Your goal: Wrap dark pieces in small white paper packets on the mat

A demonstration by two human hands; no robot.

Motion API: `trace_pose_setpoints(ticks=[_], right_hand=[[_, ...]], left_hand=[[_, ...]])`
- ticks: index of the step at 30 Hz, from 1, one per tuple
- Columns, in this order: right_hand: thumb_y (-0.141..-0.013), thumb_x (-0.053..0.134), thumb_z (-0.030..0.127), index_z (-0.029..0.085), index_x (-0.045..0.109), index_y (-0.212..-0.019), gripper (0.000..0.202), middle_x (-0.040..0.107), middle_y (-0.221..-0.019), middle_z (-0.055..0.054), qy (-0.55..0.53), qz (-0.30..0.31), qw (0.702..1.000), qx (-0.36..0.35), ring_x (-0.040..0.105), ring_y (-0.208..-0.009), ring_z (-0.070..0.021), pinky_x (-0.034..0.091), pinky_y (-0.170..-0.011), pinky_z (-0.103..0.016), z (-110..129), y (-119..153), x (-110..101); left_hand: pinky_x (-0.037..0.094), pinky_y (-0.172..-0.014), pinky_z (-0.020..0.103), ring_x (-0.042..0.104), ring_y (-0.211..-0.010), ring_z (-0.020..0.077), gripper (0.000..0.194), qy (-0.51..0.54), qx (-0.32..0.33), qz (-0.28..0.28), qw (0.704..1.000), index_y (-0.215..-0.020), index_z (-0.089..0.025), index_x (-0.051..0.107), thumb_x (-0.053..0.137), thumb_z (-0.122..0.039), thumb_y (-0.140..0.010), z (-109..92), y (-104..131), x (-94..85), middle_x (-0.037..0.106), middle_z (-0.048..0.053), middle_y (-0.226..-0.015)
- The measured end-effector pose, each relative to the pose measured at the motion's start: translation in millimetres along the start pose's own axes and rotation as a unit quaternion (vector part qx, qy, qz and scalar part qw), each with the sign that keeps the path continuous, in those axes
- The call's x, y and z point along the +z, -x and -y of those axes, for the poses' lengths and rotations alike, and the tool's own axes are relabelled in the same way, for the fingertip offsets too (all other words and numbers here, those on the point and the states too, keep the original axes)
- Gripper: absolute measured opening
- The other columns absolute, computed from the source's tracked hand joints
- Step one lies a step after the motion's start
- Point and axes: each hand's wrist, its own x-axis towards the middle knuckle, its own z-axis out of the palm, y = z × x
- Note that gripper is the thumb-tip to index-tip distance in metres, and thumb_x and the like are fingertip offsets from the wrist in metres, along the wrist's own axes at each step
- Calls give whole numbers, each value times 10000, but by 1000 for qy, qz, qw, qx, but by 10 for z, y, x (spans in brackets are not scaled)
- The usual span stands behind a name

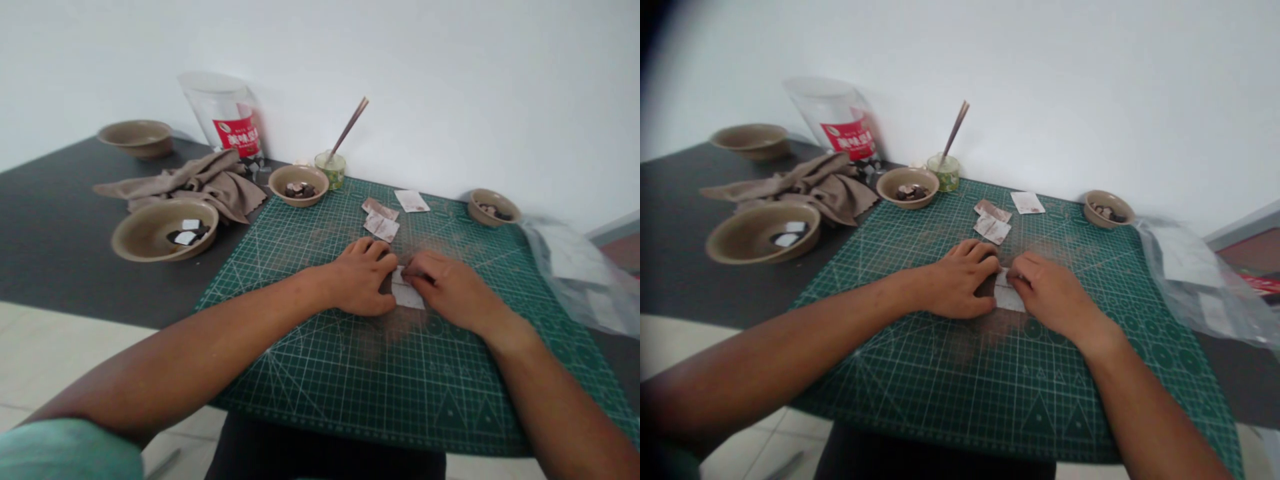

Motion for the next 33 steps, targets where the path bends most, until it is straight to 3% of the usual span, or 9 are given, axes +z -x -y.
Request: trace_pose_setpoints(ticks=[2, 6, 11, 16, 22, 28, 33], right_hand=[[-944, 554, 182, 210, 636, -876, 109, 645, -915, -43, 10, 15, 1000, 5, 601, -832, -204, 446, -751, -343, -14, 7, -14], [-957, 533, 159, 222, 637, -901, 134, 656, -962, -31, -67, 77, 993, -66, 613, -892, -185, 465, -788, -317, 23, 30, 4], [-958, 545, 195, 208, 635, -904, 106, 646, -946, -51, -15, 9, 1000, -13, 607, -877, -214, 457, -787, -359, -37, 3, 1], [-948, 550, 149, 223, 635, -881, 131, 655, -930, -29, -77, 83, 991, -68, 610, -859, -184, 467, -774, -321, -9, 46, -28], [-938, 560, 150, 212, 652, -912, 114, 655, -945, -46, -39, 16, 998, -36, 608, -881, -204, 465, -780, -339, -66, -17, -25], [-943, 560, 145, 218, 644, -871, 133, 662, -923, -20, -88, 84, 989, -85, 616, -851, -174, 471, -769, -313, -43, 31, -51], [-940, 552, 150, 212, 660, -910, 128, 668, -971, -48, -50, 13, 998, -47, 616, -909, -206, 471, -798, -346, -106, -20, -41]], left_hand=[[321, -1128, 547, 355, -1333, 367, 477, 0, -1, 1, 1000, -1215, -192, 494, 544, -507, -860, -3, -2, 1, 426, 131, -1425], [339, -1112, 542, 369, -1320, 363, 488, 3, 7, -3, 1000, -1220, -199, 497, 529, -537, -870, 0, -3, 12, 444, 128, -1400], [330, -1118, 547, 362, -1328, 367, 462, 3, 1, -8, 1000, -1207, -199, 500, 543, -503, -862, 6, 3, 15, 438, 128, -1406], [333, -1116, 539, 374, -1314, 363, 471, 4, 5, -7, 1000, -1207, -194, 502, 537, -519, -867, -1, 9, 10, 443, 130, -1402], [332, -1113, 542, 369, -1319, 364, 461, 4, 4, -10, 1000, -1209, -195, 495, 538, -499, -865, 8, 4, 14, 433, 130, -1409], [324, -1122, 539, 371, -1320, 358, 467, 7, 10, -2, 1000, -1203, -199, 498, 524, -529, -873, 11, 0, 13, 442, 127, -1400], [322, -1122, 539, 365, -1326, 358, 455, 2, 5, -6, 1000, -1201, -196, 493, 535, -497, -862, 13, -1, 17, 436, 131, -1406]])
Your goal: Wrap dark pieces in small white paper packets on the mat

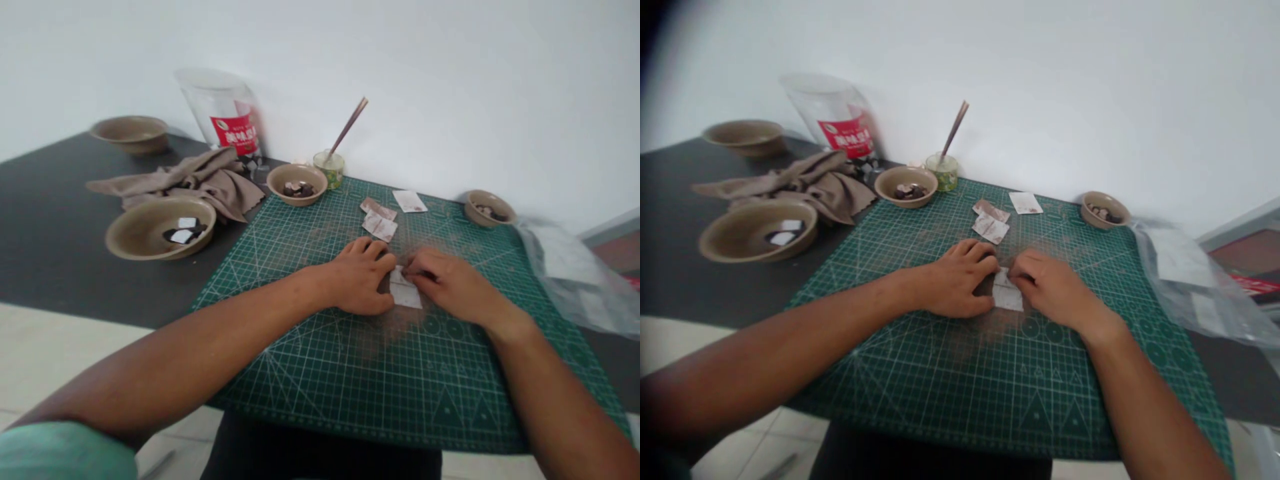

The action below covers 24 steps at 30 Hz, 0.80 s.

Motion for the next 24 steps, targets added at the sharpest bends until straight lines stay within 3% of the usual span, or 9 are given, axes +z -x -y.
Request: trace_pose_setpoints(ticks=[6, 11, 17, 21, 24], right_hand=[[-956, 554, 173, 228, 657, -888, 135, 672, -935, -20, -47, 78, 995, -38, 623, -868, -176, 475, -782, -316, 77, 48, 1], [-945, 547, 181, 220, 670, -927, 130, 680, -979, -51, 9, 8, 1000, 12, 627, -911, -212, 471, -806, -350, 63, 15, 21], [-958, 537, 167, 230, 653, -898, 145, 675, -955, -32, -32, 74, 996, -28, 624, -873, -186, 477, -778, -326, 100, 45, -6], [-949, 549, 172, 218, 655, -916, 120, 671, -966, -45, 9, 4, 1000, 4, 623, -895, -204, 471, -795, -346, 63, 9, 15], [-930, 581, 181, 220, 666, -888, 102, 664, -888, -30, 33, 11, 999, 31, 613, -817, -196, 457, -734, -334, 31, 44, -36]], left_hand=[[323, -1123, 525, 373, -1321, 359, 495, 7, 2, 5, 1000, -1227, -196, 493, 520, -539, -872, -12, -2, -17, 447, 128, -1407], [323, -1121, 535, 362, -1331, 362, 473, 4, -6, 11, 1000, -1223, -196, 493, 531, -502, -865, -15, -5, -25, 433, 130, -1418], [320, -1131, 521, 372, -1317, 355, 491, 5, 6, 1, 1000, -1212, -193, 496, 530, -538, -864, -4, 1, -8, 438, 128, -1412], [326, -1125, 536, 365, -1325, 357, 466, 5, -5, 8, 1000, -1206, -202, 493, 530, -515, -863, -12, -2, -18, 436, 125, -1411], [319, -1129, 540, 362, -1330, 357, 468, 7, -6, 9, 1000, -1213, -203, 489, 536, -508, -861, -13, -1, -20, 428, 121, -1423]])
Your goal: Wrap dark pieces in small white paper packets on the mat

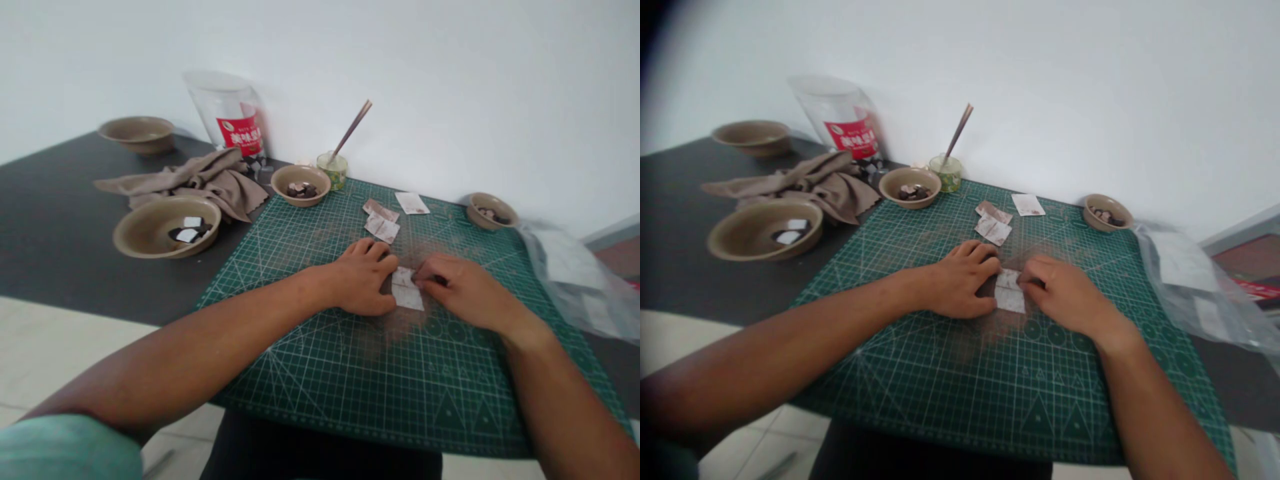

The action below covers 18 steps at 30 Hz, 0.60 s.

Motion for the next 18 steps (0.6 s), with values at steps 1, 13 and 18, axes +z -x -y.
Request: trace_pose_setpoints(ticks=[1, 13, 18], right_hand=[[-930, 582, 179, 223, 667, -881, 107, 663, -878, -23, -11, 20, 1000, -6, 610, -803, -187, 455, -723, -325, 11, 17, -10], [-919, 560, 134, 218, 659, -870, 139, 655, -879, -24, -30, 48, 998, -38, 599, -805, -182, 455, -728, -321, 38, 4, 1], [-942, 544, 162, 213, 646, -904, 121, 665, -964, -52, -26, 4, 999, -38, 615, -890, -204, 469, -788, -347, 63, -32, 51]], left_hand=[[318, -1129, 541, 363, -1330, 358, 473, 1, 4, -2, 1000, -1219, -202, 488, 533, -511, -864, 1, 1, 2, 429, 123, -1423], [325, -1123, 538, 359, -1332, 359, 474, -6, 2, 4, 1000, -1218, -202, 491, 531, -517, -866, -6, 2, -8, 431, 124, -1424], [329, -1116, 537, 368, -1321, 359, 462, -9, 5, -4, 1000, -1206, -197, 496, 534, -508, -866, -1, 3, 0, 435, 132, -1411]])
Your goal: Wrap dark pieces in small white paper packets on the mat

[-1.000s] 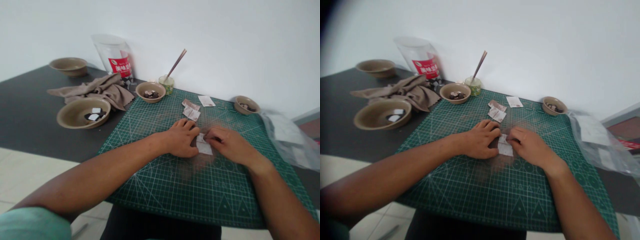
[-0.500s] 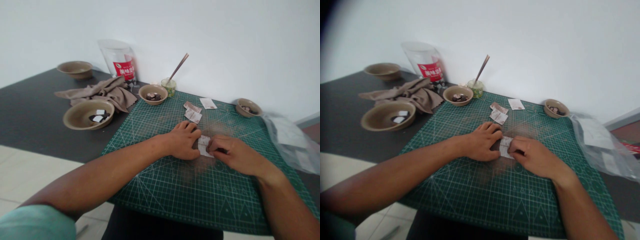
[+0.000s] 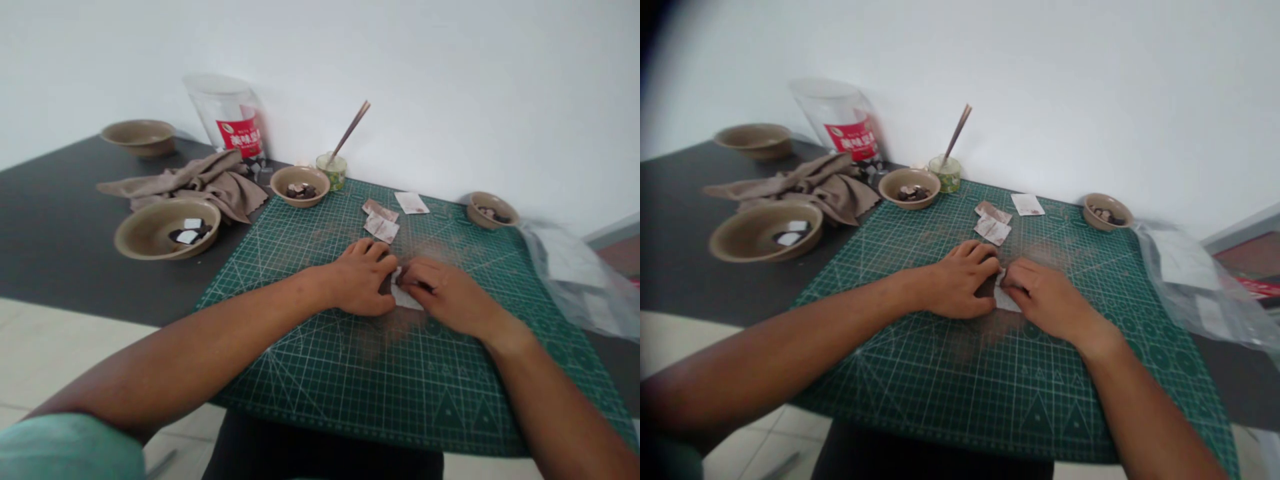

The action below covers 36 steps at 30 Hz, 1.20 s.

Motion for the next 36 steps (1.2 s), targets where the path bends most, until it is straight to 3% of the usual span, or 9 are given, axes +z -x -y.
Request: trace_pose_setpoints(ticks=[2, 7, 12, 14, 18, 23, 28, 33, 36], right_hand=[[-940, 545, 167, 210, 649, -904, 119, 659, -935, -54, 35, -14, 999, 23, 611, -870, -210, 464, -773, -353, -26, -8, -20], [-949, 542, 159, 225, 642, -883, 137, 661, -912, -27, -24, 60, 998, -23, 610, -831, -178, 470, -746, -318, 0, 33, -39], [-954, 540, 189, 211, 633, -908, 106, 653, -963, -53, 29, -18, 998, 43, 609, -877, -206, 465, -781, -354, 1, 11, 11], [-946, 547, 181, 211, 634, -878, 115, 648, -920, -46, 41, -5, 998, 45, 604, -837, -203, 459, -755, -352, -3, 25, -6], [-956, 541, 163, 228, 636, -885, 135, 662, -929, -26, -23, 54, 998, -25, 616, -859, -183, 473, -770, -319, 39, 45, 3], [-947, 545, 175, 216, 630, -889, 111, 649, -923, -45, 45, -12, 999, 28, 611, -852, -204, 461, -759, -339, -14, 23, -12], [-942, 539, 147, 228, 628, -882, 135, 648, -925, -23, -5, 69, 997, -17, 609, -837, -175, 464, -743, -309, 25, 68, -26], [-980, 510, 211, 216, 610, -921, 116, 648, -977, -60, 71, -27, 996, 39, 612, -893, -213, 454, -774, -352, 11, 9, 41], [-951, 539, 190, 215, 608, -859, 118, 630, -893, -46, 78, 1, 996, 52, 595, -818, -203, 447, -727, -344, -29, 38, -12]], left_hand=[[326, -1117, 540, 371, -1320, 363, 460, -2, -1, 0, 1000, -1210, -187, 498, 531, -494, -868, 3, -1, 1, 430, 140, -1413], [331, -1117, 535, 374, -1320, 363, 486, 2, 1, 5, 1000, -1221, -195, 496, 517, -531, -872, -4, -1, -2, 438, 131, -1408], [318, -1128, 545, 361, -1332, 368, 458, 1, -2, 1, 1000, -1208, -190, 495, 522, -499, -870, -1, 1, 0, 426, 135, -1423], [319, -1127, 548, 354, -1340, 370, 466, 3, -2, 2, 1000, -1217, -191, 493, 528, -497, -868, 4, 1, 3, 419, 137, -1431], [329, -1120, 539, 359, -1335, 362, 479, 7, 1, 4, 1000, -1215, -204, 497, 527, -533, -868, 5, 0, 8, 432, 125, -1417], [311, -1133, 537, 357, -1337, 350, 439, 6, -7, -2, 1000, -1188, -210, 496, 542, -499, -862, 4, 2, 6, 435, 117, -1427], [322, -1126, 540, 358, -1339, 366, 489, 6, 3, 2, 1000, -1223, -192, 498, 519, -527, -868, 2, 2, 6, 430, 133, -1424], [321, -1127, 538, 370, -1325, 354, 461, 4, -6, -3, 1000, -1207, -202, 501, 531, -510, -866, 0, 3, 6, 440, 125, -1419], [319, -1127, 541, 361, -1333, 361, 468, 3, -4, -2, 1000, -1218, -198, 498, 529, -508, -868, -2, 8, 1, 432, 127, -1428]])
